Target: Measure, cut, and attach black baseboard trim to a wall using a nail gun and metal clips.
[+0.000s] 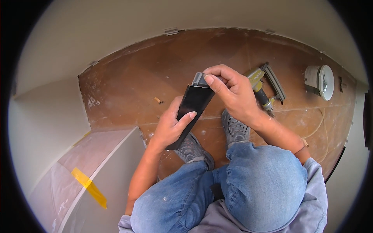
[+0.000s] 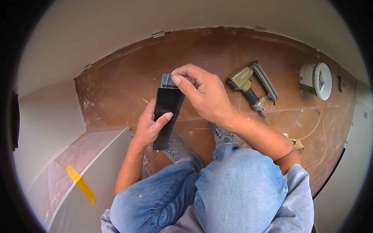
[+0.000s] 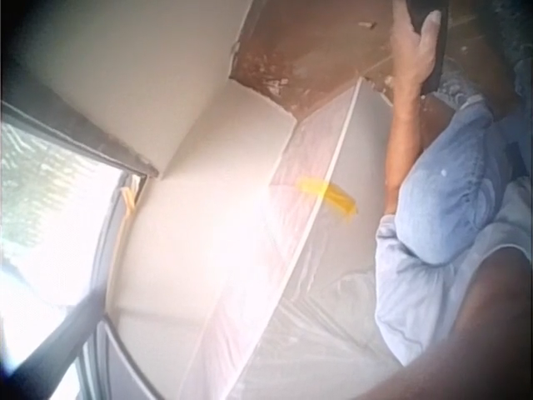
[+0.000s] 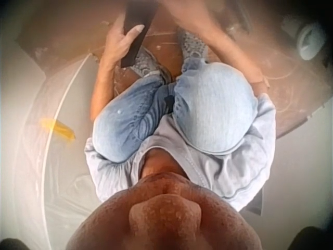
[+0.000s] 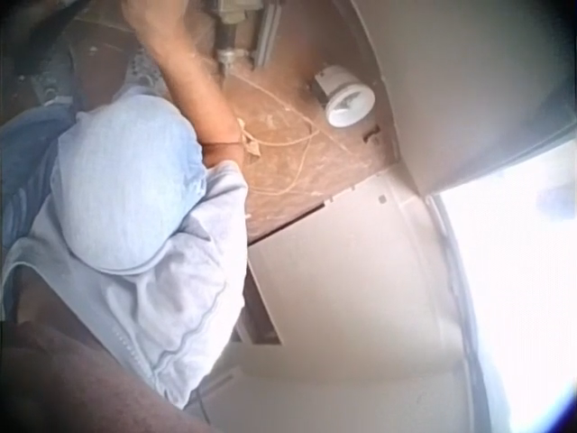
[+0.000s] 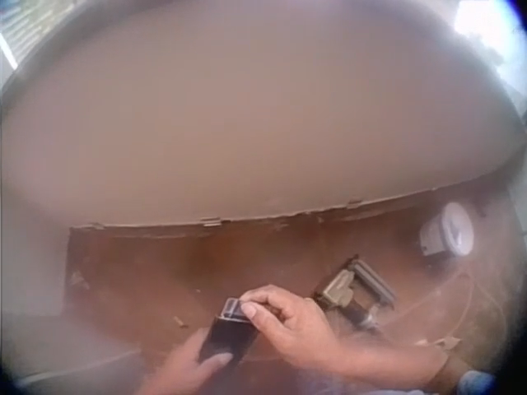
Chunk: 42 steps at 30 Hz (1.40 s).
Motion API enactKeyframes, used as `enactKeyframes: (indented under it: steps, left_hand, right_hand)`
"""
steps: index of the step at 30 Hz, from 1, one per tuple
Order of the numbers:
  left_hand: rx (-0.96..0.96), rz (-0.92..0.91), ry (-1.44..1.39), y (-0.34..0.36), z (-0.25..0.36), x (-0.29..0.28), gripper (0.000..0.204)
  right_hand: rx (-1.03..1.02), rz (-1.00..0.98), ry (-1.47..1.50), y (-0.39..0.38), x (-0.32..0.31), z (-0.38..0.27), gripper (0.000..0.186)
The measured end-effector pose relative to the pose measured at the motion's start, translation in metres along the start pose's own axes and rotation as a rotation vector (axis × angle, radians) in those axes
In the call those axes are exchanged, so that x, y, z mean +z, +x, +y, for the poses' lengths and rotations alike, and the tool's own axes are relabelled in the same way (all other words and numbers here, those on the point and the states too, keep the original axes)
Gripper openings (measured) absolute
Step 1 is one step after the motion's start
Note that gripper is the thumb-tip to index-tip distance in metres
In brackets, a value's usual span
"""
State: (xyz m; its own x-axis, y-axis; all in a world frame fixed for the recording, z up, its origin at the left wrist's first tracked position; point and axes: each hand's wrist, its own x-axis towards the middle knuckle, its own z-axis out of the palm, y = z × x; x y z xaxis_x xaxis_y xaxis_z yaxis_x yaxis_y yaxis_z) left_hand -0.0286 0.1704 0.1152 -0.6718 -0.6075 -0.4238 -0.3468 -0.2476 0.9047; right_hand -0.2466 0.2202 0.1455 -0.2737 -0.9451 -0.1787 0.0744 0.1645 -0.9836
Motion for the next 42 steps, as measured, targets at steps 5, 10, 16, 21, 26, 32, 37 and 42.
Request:
enactKeyframes:
  steps: [5, 10, 16, 21, 26, 32, 37, 42]
  left_hand:
    - [0.025, 0.091, 0.095, 0.004, 0.01, 0.003, 0.046]
    - [0.183, 0.162, 0.106, 0.006, 0.017, -0.009, 0.042]
    - [0.264, 0.143, 0.067, 0.016, 0.019, 0.0, 0.036]
    - [0.207, 0.195, 0.081, 0.008, 0.018, -0.007, 0.034]
    - [0.026, 0.252, 0.199, 0.014, -0.002, -0.019, 0.037]
    - [-0.104, 0.337, 0.321, 0.029, -0.099, -0.069, 0.039]
    - [-0.331, 0.289, 0.714, 0.016, -0.129, -0.071, 0.038]
    - [-0.018, 0.546, 0.763, 0.025, -0.076, -0.054, 0.037]
  right_hand:
    - [0.045, -0.027, -0.008, 0.002, 0.005, 0.0, 0.025]
    - [0.016, -0.036, -0.031, 0.009, 0.019, 0.0, 0.025]
    - [0.039, -0.047, -0.053, 0.008, 0.008, 0.009, 0.025]
    - [0.079, -0.101, -0.02, 0.021, 0.017, 0.012, 0.027]
    - [0.069, 0.093, -0.06, 0.053, 0.005, 0.04, 0.034]
    - [0.138, 0.021, -0.09, 0.059, 0.003, 0.083, 0.032]
    - [0.21, -0.177, -0.182, 0.045, 0.004, 0.137, 0.027]
    - [0.21, -0.251, -0.095, 0.047, 0.031, 0.141, 0.026]
